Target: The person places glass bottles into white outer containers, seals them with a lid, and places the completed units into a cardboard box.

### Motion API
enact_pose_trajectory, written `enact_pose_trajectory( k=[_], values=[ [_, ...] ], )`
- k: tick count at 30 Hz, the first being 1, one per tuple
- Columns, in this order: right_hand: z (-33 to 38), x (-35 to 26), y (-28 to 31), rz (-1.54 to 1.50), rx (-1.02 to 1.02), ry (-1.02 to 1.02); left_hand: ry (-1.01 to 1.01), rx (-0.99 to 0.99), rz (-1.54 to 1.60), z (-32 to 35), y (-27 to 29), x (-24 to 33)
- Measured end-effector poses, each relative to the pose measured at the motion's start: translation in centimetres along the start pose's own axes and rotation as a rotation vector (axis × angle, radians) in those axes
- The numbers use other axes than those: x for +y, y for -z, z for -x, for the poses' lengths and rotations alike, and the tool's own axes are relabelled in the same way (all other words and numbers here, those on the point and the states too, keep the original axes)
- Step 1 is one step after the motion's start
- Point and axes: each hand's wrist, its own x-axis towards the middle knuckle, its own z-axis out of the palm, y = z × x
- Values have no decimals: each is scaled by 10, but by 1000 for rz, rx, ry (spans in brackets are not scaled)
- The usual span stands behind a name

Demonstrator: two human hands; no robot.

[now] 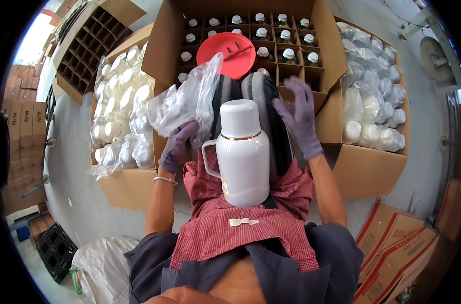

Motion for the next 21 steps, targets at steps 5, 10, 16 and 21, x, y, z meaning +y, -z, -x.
enact_pose_trajectory(
  k=[5,10,16,21],
  values=[
    [-83,-20,-47,118,-64,263,11,-17,117,-23,-5,-6],
    [-103,-12,-75,305,-489,409,-141,106,101,-18,-13,-1],
    [-48,2,-29,69,-13,376,600,-48,861,-37,2,58],
    [57,-48,30,-7,-246,310,523,-116,723,-24,15,87]
  ],
)
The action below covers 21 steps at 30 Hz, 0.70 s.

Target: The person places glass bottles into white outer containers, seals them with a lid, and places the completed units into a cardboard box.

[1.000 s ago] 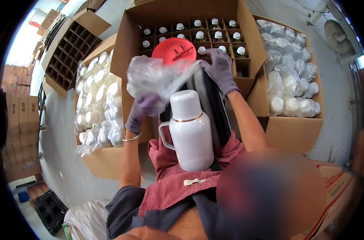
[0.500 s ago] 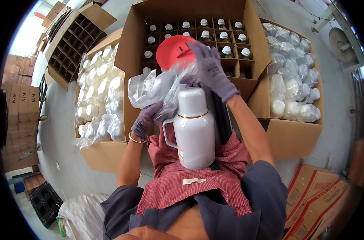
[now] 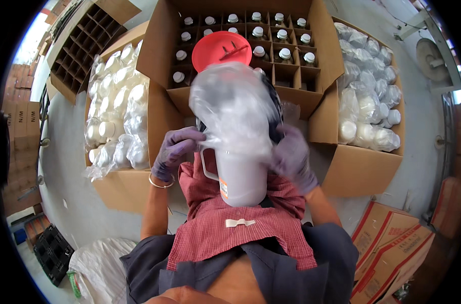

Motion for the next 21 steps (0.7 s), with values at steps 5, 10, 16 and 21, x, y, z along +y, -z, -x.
enact_pose_trajectory(
  k=[5,10,16,21],
  values=[
    [78,-45,3,-76,-251,-67,299,-473,25,51,20,-29],
    [94,-48,13,-202,-795,-243,364,-213,-280,83,45,-22],
    [96,-49,7,-134,-567,-96,-12,-58,-1061,3,-15,22],
    [86,-55,-14,-310,-322,-176,332,-207,-494,61,32,1]
  ],
)
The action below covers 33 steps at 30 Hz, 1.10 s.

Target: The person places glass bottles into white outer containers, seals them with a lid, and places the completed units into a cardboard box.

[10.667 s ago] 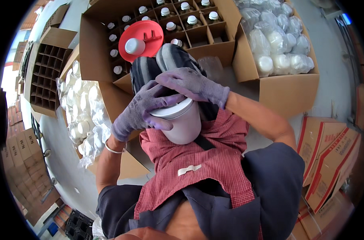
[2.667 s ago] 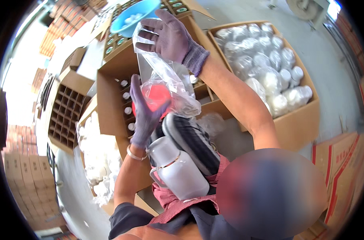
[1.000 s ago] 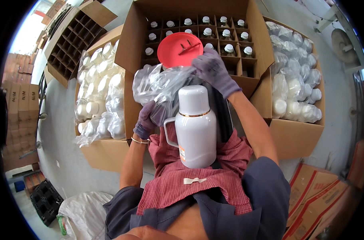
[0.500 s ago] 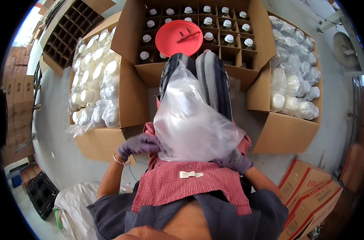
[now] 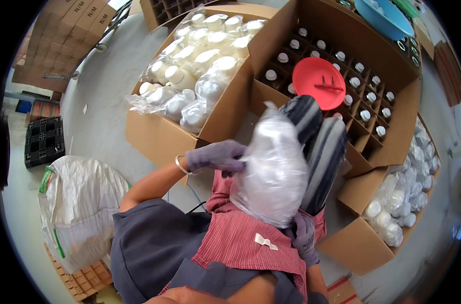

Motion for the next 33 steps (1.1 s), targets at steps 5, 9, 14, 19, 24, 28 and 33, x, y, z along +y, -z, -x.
enact_pose_trajectory(
  k=[5,9,14,19,24,28,33],
  values=[
    [-123,-45,-15,-236,177,8,-535,428,511,63,-55,-109],
    [-263,-61,-68,-94,81,450,-520,638,1548,49,-36,-132],
    [-319,-43,-123,-34,-313,478,-316,1617,1041,27,76,-158],
    [-319,-29,-131,137,-601,433,-88,1702,806,-16,137,-259],
    [-380,-50,-181,366,-743,553,527,1281,524,-26,167,-320],
    [-438,-4,-220,689,-761,478,474,1097,-355,-22,206,-250],
    [-431,41,-272,622,-694,423,879,1692,-896,78,244,-297]
  ],
)
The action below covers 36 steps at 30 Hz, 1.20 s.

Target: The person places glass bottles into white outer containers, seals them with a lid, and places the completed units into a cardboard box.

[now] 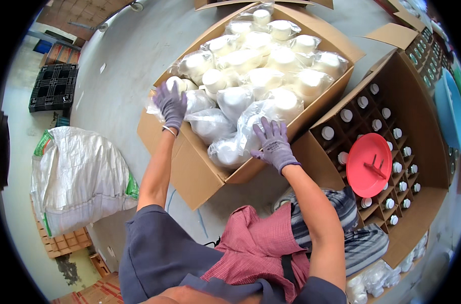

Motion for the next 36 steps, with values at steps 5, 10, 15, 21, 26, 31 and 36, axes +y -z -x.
enact_pose_trajectory(
  k=[5,10,15,21,26,31,36],
  values=[
    [-16,-38,2,-60,23,112,321,-342,457,101,-92,-94],
    [-7,-2,-4,4,26,15,950,-354,1795,66,-72,1],
    [-10,-13,-9,-32,58,49,1111,-383,1868,47,-54,-30],
    [-8,-19,-15,-47,90,71,632,-261,927,59,-8,-18],
    [-6,-7,-8,-30,104,34,19,-133,495,42,65,19],
    [-11,-14,-9,-38,100,48,-43,-70,691,6,82,1],
    [-7,-5,-9,-52,102,25,-329,-758,-203,-31,29,34]
  ],
)
